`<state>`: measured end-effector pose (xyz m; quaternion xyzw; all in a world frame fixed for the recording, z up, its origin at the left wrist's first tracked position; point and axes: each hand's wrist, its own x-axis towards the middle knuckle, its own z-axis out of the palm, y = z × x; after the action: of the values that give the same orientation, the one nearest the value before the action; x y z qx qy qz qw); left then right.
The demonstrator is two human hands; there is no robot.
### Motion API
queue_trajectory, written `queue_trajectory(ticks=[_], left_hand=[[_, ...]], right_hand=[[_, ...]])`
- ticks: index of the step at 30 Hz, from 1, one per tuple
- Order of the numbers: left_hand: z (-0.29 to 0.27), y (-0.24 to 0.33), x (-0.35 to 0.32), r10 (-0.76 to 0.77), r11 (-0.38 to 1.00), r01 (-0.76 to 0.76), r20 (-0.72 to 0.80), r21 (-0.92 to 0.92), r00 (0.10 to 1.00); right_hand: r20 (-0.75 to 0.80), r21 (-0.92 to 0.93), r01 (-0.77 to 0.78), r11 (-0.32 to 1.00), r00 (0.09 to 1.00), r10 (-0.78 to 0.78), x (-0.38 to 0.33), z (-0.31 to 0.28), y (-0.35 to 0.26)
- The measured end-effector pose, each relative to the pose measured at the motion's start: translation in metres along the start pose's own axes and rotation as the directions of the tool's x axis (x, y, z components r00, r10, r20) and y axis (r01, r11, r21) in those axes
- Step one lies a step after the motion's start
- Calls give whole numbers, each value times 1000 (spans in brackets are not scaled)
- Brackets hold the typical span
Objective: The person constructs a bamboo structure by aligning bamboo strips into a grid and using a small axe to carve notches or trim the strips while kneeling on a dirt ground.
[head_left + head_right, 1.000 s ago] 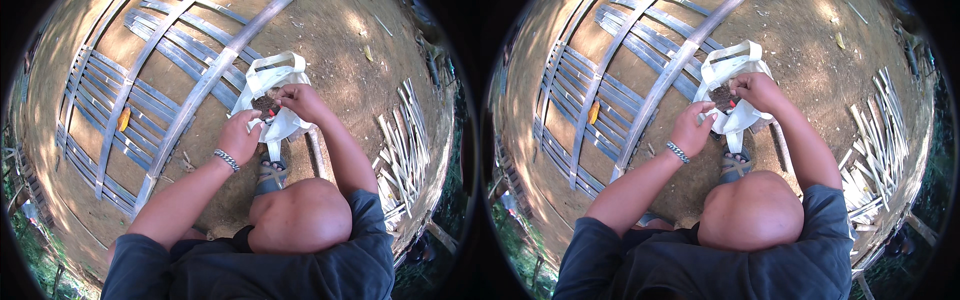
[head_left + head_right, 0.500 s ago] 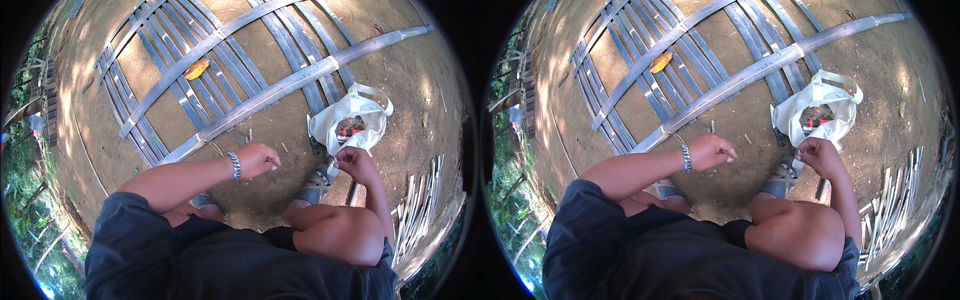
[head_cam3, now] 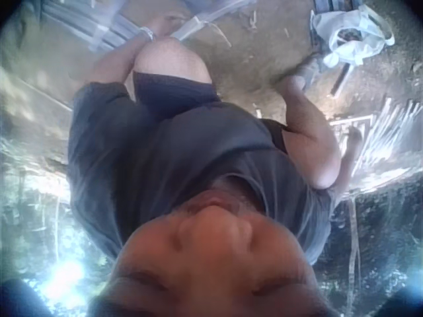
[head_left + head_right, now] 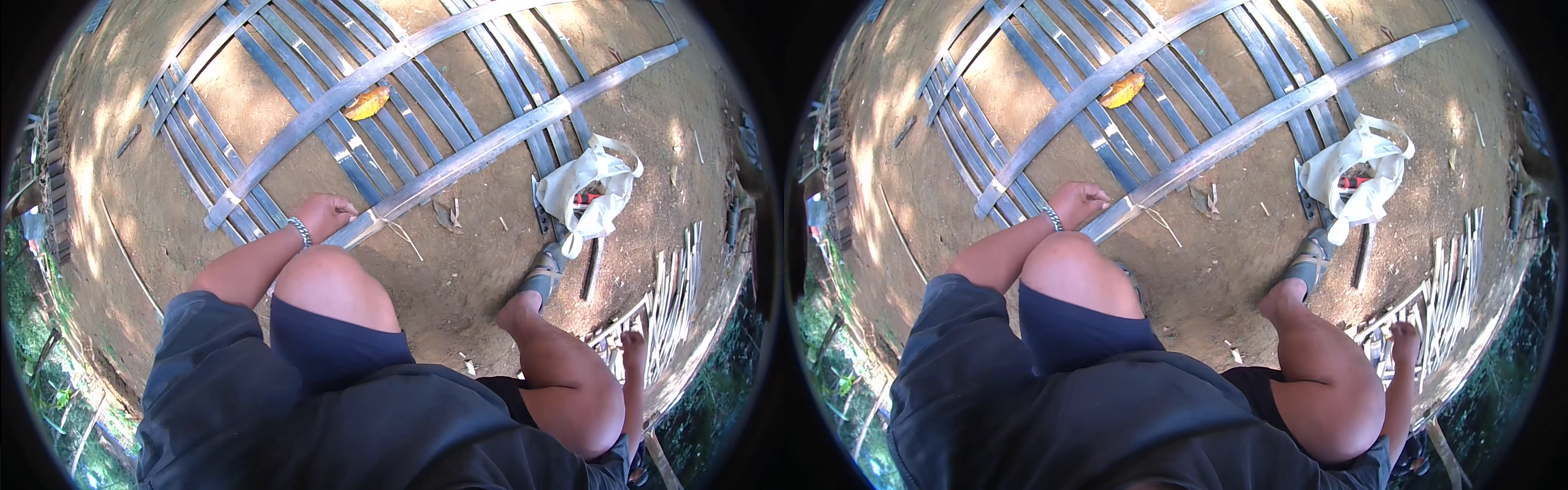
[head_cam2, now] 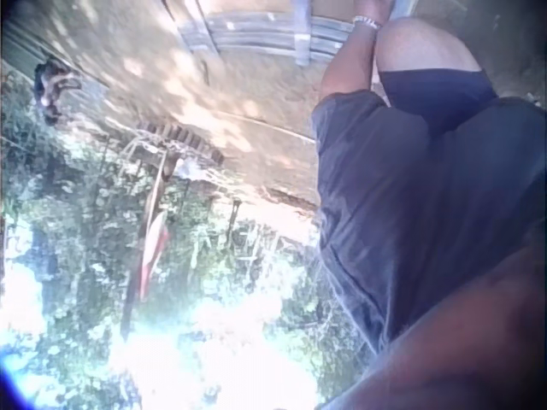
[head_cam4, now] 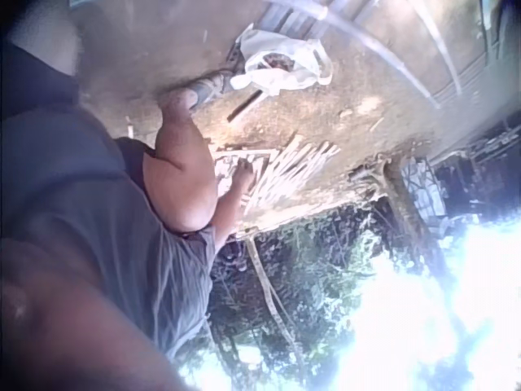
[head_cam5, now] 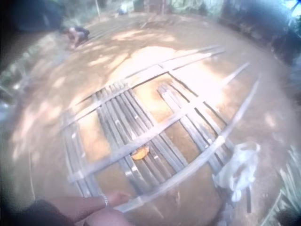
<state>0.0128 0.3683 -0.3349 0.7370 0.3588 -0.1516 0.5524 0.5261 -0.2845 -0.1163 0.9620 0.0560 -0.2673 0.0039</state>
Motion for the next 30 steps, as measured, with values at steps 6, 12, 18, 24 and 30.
queue_trajectory(ticks=[6,12,18,24,30], left_hand=[[44,3,7,-4,990,-17,-145,-143,989],[96,-23,3,-90,961,-31,-417,-274,904],[81,-26,-20,-208,946,105,-323,-308,923],[76,-52,-78,-231,937,82,-425,-339,875],[90,-50,-117,-298,931,182,-372,-316,879]], right_hand=[[142,-176,-94,980,983,120,-119,-7,68],[76,239,101,966,990,-122,-25,61,-63],[-117,-342,154,927,972,-205,87,195,-131],[-184,-228,60,972,977,-104,134,264,-158],[-362,-281,26,959,923,-131,169,260,-164]])
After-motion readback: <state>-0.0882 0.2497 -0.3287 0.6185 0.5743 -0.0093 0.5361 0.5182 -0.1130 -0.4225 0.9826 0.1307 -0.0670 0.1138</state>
